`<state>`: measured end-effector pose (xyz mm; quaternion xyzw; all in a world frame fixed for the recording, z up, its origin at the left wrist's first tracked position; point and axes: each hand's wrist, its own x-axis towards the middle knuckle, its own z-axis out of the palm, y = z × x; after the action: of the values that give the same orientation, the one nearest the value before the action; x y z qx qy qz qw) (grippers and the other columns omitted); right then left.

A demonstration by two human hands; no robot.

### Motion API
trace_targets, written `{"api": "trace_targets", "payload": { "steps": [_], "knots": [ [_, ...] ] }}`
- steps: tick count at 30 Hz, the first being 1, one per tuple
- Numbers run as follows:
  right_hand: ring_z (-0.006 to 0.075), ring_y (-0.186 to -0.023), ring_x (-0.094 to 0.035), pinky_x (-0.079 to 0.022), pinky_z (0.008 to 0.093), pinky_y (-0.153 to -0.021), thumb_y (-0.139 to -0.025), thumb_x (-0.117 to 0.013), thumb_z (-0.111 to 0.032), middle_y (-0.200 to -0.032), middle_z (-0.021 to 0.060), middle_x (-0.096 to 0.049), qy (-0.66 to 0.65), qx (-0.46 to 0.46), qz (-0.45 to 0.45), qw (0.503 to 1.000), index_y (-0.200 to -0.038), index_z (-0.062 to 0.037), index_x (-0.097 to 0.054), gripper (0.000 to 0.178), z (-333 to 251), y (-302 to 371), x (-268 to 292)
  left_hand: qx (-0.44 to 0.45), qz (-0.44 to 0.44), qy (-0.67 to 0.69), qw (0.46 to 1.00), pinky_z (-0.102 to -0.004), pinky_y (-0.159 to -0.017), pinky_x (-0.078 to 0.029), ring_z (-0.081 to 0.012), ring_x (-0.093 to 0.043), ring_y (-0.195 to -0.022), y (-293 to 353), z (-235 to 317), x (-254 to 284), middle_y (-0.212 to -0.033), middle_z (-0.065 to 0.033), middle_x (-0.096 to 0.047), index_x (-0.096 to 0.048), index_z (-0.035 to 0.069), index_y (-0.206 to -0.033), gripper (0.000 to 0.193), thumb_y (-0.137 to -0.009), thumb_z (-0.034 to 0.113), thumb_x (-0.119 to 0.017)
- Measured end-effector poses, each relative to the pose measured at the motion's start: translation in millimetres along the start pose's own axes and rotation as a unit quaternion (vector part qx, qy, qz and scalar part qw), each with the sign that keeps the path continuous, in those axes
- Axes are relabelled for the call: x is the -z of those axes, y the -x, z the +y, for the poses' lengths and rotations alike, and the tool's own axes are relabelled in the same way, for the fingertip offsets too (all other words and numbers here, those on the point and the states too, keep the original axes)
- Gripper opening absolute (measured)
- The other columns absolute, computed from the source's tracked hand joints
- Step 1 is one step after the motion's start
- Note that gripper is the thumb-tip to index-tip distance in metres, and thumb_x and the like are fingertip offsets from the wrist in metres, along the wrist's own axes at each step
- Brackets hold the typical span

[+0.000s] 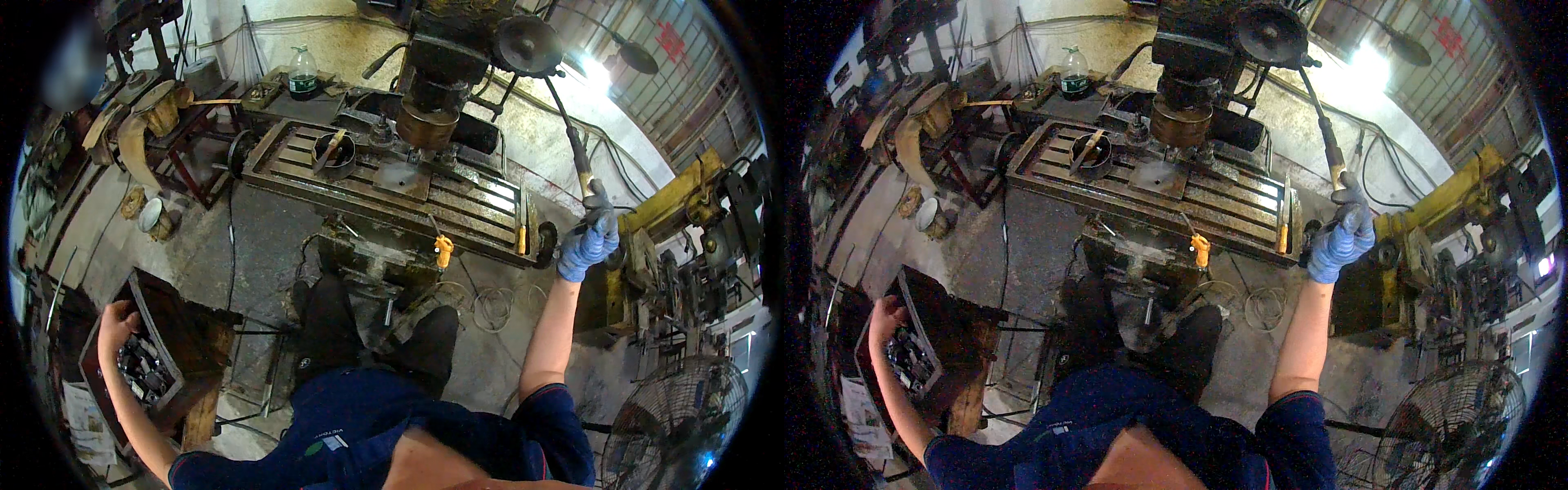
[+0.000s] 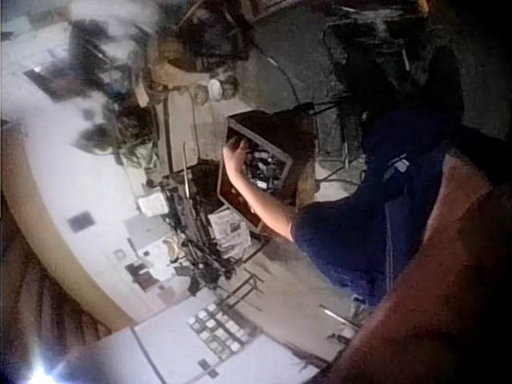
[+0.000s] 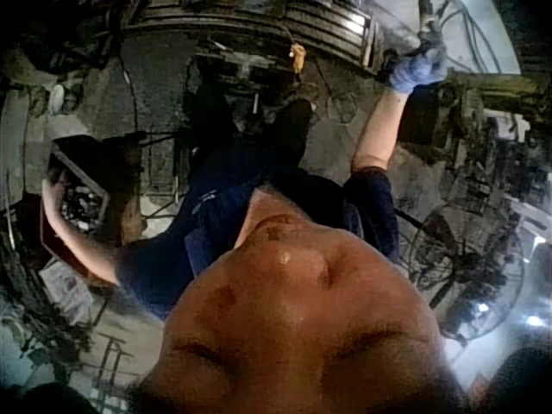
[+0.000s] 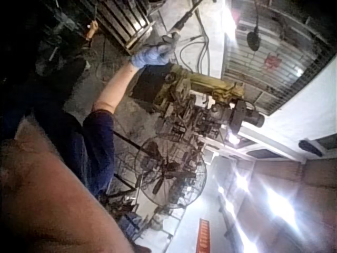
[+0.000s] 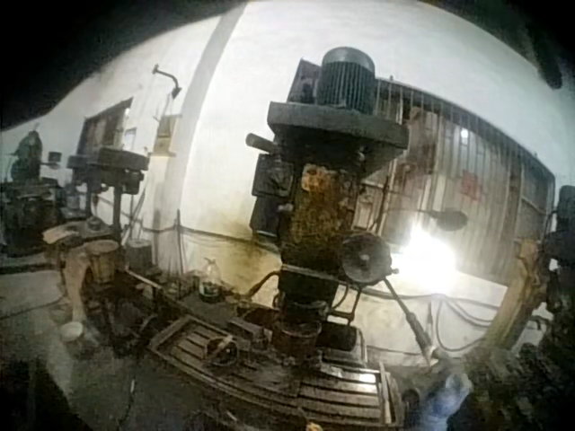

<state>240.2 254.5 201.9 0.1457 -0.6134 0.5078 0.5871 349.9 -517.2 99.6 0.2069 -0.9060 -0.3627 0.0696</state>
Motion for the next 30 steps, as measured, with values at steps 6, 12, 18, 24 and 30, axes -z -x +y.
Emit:
{"api": "trace_targets", "payload": {
  "steps": [6, 12, 18, 24, 30],
  "knots": [
    [0.0191, -0.085, -0.055, -0.039, 0.0298, -0.077, -0.085, -0.055, -0.036, -0.081, 0.0093, -0.06, -0.013, 0.026, -0.009, 1.0, -0.09, 0.0069, -0.061, 0.044, -2.8, -9.7, 0.7, -0.093, -0.152, -0.035, 0.983, -0.037, -0.082, -0.045, -0.0288, -0.058, -0.094, -11.7, -33.1, -37.1, -0.099, -0.0164, -0.062, -0.053, -0.001, -0.108, 0.04, -0.073, 0.014, -0.065],
    [0.0312, -0.097, -0.056, -0.037, 0.0418, -0.09, -0.084, -0.055, -0.036, -0.089, 0.0177, -0.062, -0.01, 0.056, -0.047, 0.997, -0.079, 0.0061, -0.059, 0.043, -3.2, -21.6, 6.2, 0.005, -0.131, -0.124, 0.984, -0.0388, -0.083, -0.044, -0.0343, -0.056, -0.1, -31.9, -92.0, -63.9, -0.104, -0.0203, -0.059, -0.056, 0.005, -0.109, 0.041, -0.072, 0.019, -0.065],
    [0.0312, -0.095, -0.057, -0.039, 0.0423, -0.09, -0.082, -0.057, -0.035, -0.09, 0.0201, -0.062, 0.006, 0.051, -0.025, 0.998, -0.082, 0.0064, -0.06, 0.042, -11.4, -32.6, 1.6, 0.057, -0.097, -0.106, 0.988, -0.0393, -0.081, -0.044, -0.0352, -0.055, -0.101, -28.6, -69.1, -70.5, -0.103, -0.0205, -0.059, -0.058, 0.005, -0.105, 0.037, -0.072, 0.019, -0.064],
    [0.0314, -0.093, -0.058, -0.041, 0.044, -0.09, -0.083, -0.051, -0.024, -0.091, 0.0203, -0.062, 0.003, 0.078, -0.04, 0.996, -0.084, 0.0079, -0.062, 0.034, -5.8, -58.0, 2.1, -0.103, -0.029, -0.16, 0.981, -0.0383, -0.081, -0.043, -0.0322, -0.055, -0.096, -6.7, -35.3, -36.3, -0.097, -0.0199, -0.059, -0.057, 0.001, -0.101, 0.036, -0.067, 0.009, -0.064],
    [0.0319, -0.096, -0.057, -0.043, 0.0412, -0.091, -0.08, -0.038, -0.009, -0.104, 0.0225, -0.06, 0.07, 0.092, -0.188, 0.975, -0.1, 0.0105, -0.058, 0.034, -7.4, -101.1, 34.2, -0.071, 0.045, 0.052, 0.995, -0.0245, -0.063, -0.045, -0.0108, -0.057, -0.069, 19.4, 20.1, 9.0, -0.074, -0.0051, -0.06, -0.05, -0.007, -0.115, 0.039, -0.08, 0.007, -0.061]
  ]
}}
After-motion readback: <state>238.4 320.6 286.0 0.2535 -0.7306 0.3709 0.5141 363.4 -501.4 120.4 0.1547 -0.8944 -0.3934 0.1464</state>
